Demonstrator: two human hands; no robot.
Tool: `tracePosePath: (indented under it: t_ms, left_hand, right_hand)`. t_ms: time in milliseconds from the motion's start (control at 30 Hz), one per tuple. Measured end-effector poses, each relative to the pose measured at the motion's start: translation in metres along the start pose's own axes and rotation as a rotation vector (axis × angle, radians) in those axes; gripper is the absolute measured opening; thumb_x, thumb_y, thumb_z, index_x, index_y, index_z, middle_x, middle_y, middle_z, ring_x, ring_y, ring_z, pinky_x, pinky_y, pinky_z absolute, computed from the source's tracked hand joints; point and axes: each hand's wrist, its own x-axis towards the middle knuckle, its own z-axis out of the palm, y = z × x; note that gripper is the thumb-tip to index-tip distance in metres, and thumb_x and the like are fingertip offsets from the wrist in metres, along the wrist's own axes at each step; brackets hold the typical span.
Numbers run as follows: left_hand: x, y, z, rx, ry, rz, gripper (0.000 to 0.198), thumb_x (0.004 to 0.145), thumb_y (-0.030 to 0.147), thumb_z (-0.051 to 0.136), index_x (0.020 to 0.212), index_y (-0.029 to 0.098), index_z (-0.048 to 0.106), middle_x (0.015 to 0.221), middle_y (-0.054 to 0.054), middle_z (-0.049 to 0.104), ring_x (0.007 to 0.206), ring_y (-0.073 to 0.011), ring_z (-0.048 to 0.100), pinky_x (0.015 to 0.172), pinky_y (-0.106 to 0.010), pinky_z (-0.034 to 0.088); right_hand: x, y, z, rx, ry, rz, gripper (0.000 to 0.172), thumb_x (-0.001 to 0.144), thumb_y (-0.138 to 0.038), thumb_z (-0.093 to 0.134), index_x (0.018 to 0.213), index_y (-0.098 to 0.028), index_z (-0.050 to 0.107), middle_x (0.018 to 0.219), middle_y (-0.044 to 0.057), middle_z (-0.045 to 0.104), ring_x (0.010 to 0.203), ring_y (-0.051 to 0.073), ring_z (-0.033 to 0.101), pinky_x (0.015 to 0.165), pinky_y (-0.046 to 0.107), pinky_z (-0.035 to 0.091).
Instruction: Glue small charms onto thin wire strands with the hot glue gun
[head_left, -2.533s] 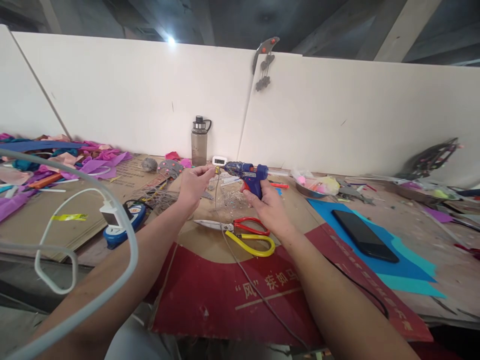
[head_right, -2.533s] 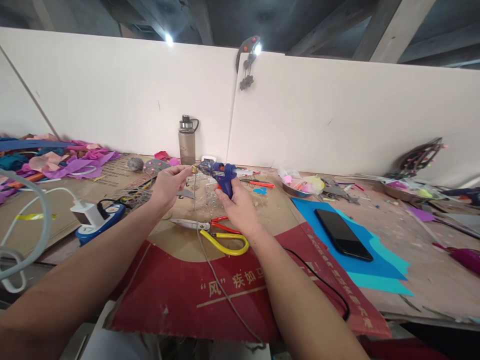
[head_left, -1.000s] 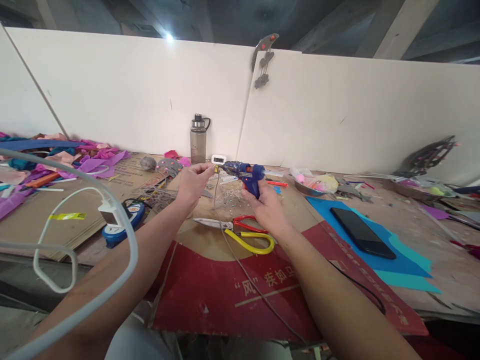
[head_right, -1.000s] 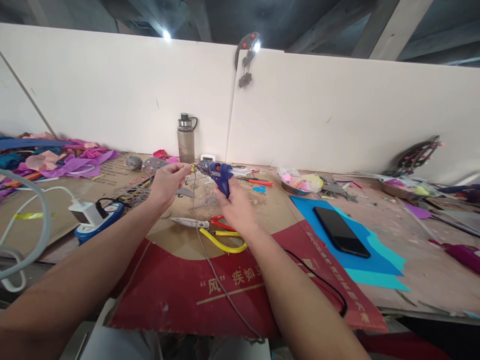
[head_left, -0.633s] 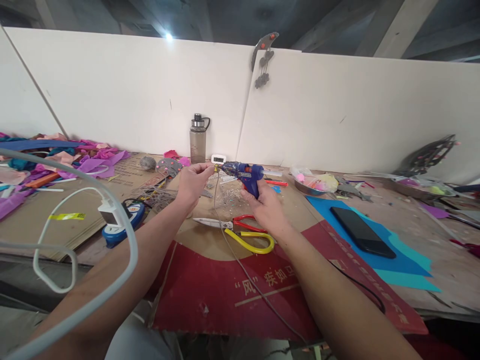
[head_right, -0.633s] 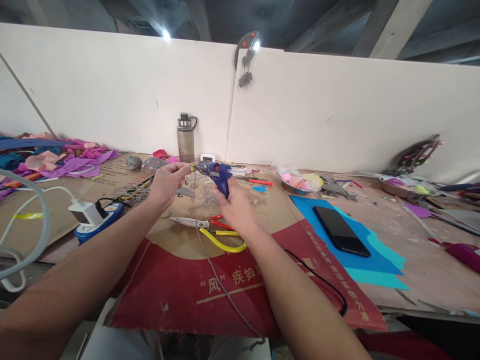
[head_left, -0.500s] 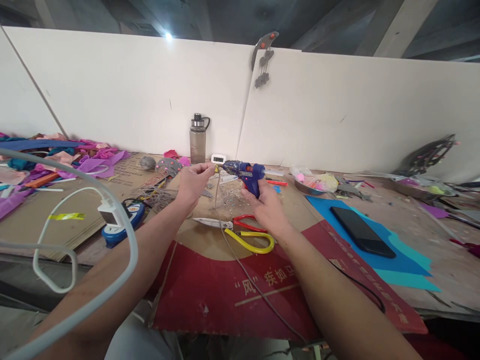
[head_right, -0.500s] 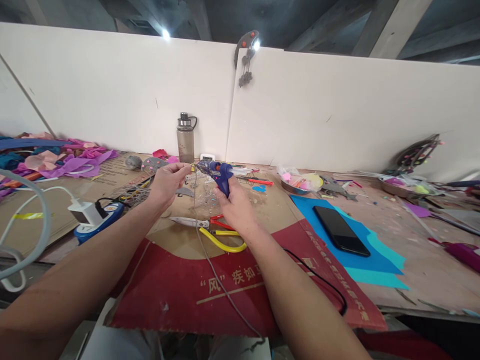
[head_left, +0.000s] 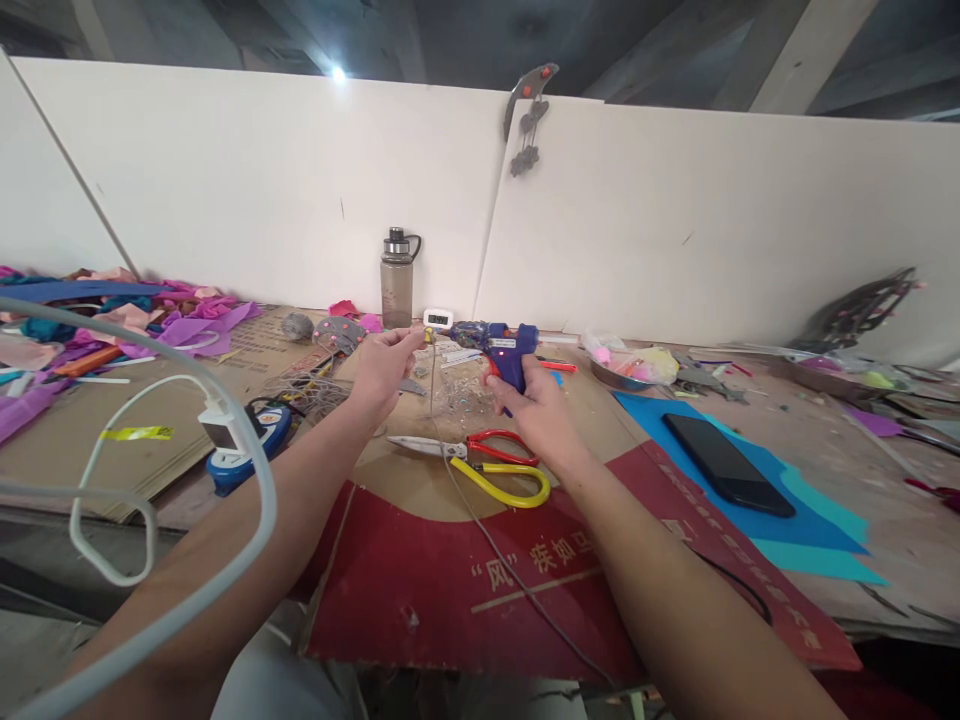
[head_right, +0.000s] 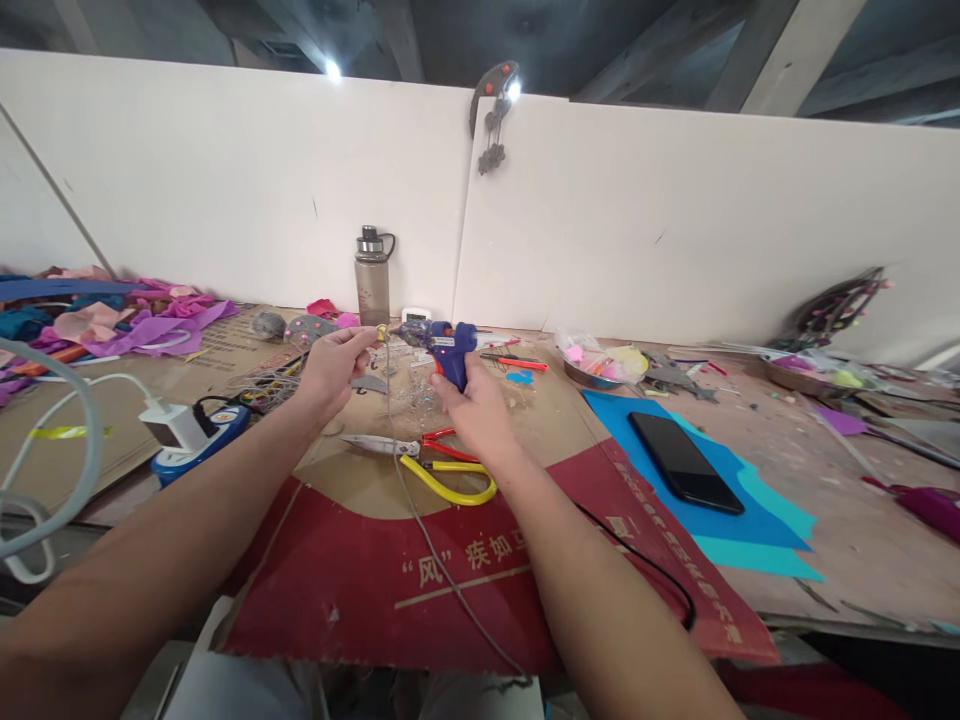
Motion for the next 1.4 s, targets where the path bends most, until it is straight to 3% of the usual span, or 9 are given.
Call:
tracePosePath:
  t_ms: [167,267,433,600,700,900,1000,1167,1400]
  left_hand:
    - [0.001,-0.004,-0.001,-0.027,-0.014,-0.080,0.026,0.060,0.036,0.072,0.065,0.013,0.059,0.063,0.000,0.056,0.042,-0.0022,0.028,0.039,-0.021,0.012]
    - [0.000,-0.005,-0.002,-0.006,-0.005,-0.080,0.026,0.061,0.036,0.071,0.065,0.014,0.059,0.060,0.001,0.054,0.042,-0.0023,0.028,0.039,-0.020,0.013]
    - [0.001,-0.006,-0.003,-0.020,0.039,-0.058,0.025,0.061,0.036,0.071,0.066,0.015,0.059,0.058,0.003,0.051,0.042,-0.0025,0.027,0.040,-0.020,0.015]
    - [-0.002,-0.008,-0.001,0.110,0.058,0.016,0.021,0.065,0.036,0.067,0.068,0.016,0.063,0.050,0.006,0.044,0.044,-0.0052,0.030,0.043,-0.021,0.019]
    - [-0.009,-0.008,0.004,0.294,0.030,0.171,0.019,0.070,0.034,0.063,0.069,0.016,0.066,0.057,0.003,0.054,0.050,-0.0075,0.040,0.049,-0.022,0.030]
    - [-0.026,-0.004,0.017,0.525,-0.032,0.409,0.012,0.074,0.028,0.061,0.073,0.019,0.068,0.073,-0.001,0.065,0.060,-0.0111,0.051,0.060,-0.024,0.039]
    - [-0.030,-0.002,0.021,0.584,-0.062,0.438,0.011,0.074,0.026,0.060,0.073,0.019,0.069,0.074,-0.001,0.065,0.061,-0.0113,0.051,0.061,-0.024,0.039]
    - [-0.030,-0.003,0.022,0.554,-0.068,0.380,0.012,0.074,0.027,0.060,0.073,0.018,0.069,0.072,-0.001,0.066,0.061,-0.0118,0.053,0.061,-0.024,0.040]
    - [-0.032,-0.005,0.023,0.478,-0.130,0.332,0.013,0.073,0.028,0.061,0.073,0.017,0.069,0.069,-0.001,0.065,0.061,-0.0118,0.054,0.060,-0.024,0.039]
  right_hand:
    - [0.013,0.012,-0.008,0.346,0.061,0.198,0.018,0.072,-0.033,0.057,0.086,-0.023,0.050,0.072,-0.001,0.061,0.054,0.013,0.050,0.058,0.031,0.047]
    - [0.022,0.031,-0.020,0.116,0.133,0.260,0.012,0.071,-0.033,0.054,0.073,-0.022,0.054,0.063,0.002,0.061,0.055,0.017,0.055,0.056,0.033,0.046]
    - [0.023,0.059,-0.038,-0.255,0.118,0.020,0.014,0.066,-0.035,0.062,0.059,-0.024,0.055,0.062,0.006,0.062,0.066,0.022,0.060,0.063,0.035,0.045]
    - [0.024,0.061,-0.037,-0.429,0.285,0.040,0.019,0.061,-0.032,0.067,0.064,-0.022,0.051,0.082,0.015,0.062,0.099,0.034,0.056,0.082,0.050,0.041]
    - [0.024,0.047,-0.026,-0.555,0.388,0.015,0.021,0.068,-0.036,0.060,0.077,-0.020,0.050,0.101,0.020,0.058,0.114,0.037,0.047,0.092,0.058,0.034]
    - [0.010,0.013,0.020,0.280,0.007,0.099,0.036,0.072,-0.038,0.060,0.099,-0.025,0.040,0.110,0.008,0.061,0.098,0.019,0.060,0.088,0.039,0.046]
    - [0.007,0.008,0.035,0.481,-0.086,0.159,0.043,0.069,-0.034,0.064,0.100,-0.026,0.035,0.094,0.000,0.062,0.075,0.014,0.063,0.079,0.036,0.049]
    - [0.009,0.014,0.030,0.278,-0.001,0.100,0.027,0.073,-0.036,0.058,0.093,-0.024,0.044,0.067,-0.007,0.048,0.053,0.011,0.045,0.053,0.026,0.043]
    - [0.010,0.008,0.013,-0.206,0.160,-0.131,0.013,0.082,-0.032,0.050,0.078,-0.021,0.055,0.063,-0.003,0.049,0.058,0.013,0.041,0.058,0.027,0.033]
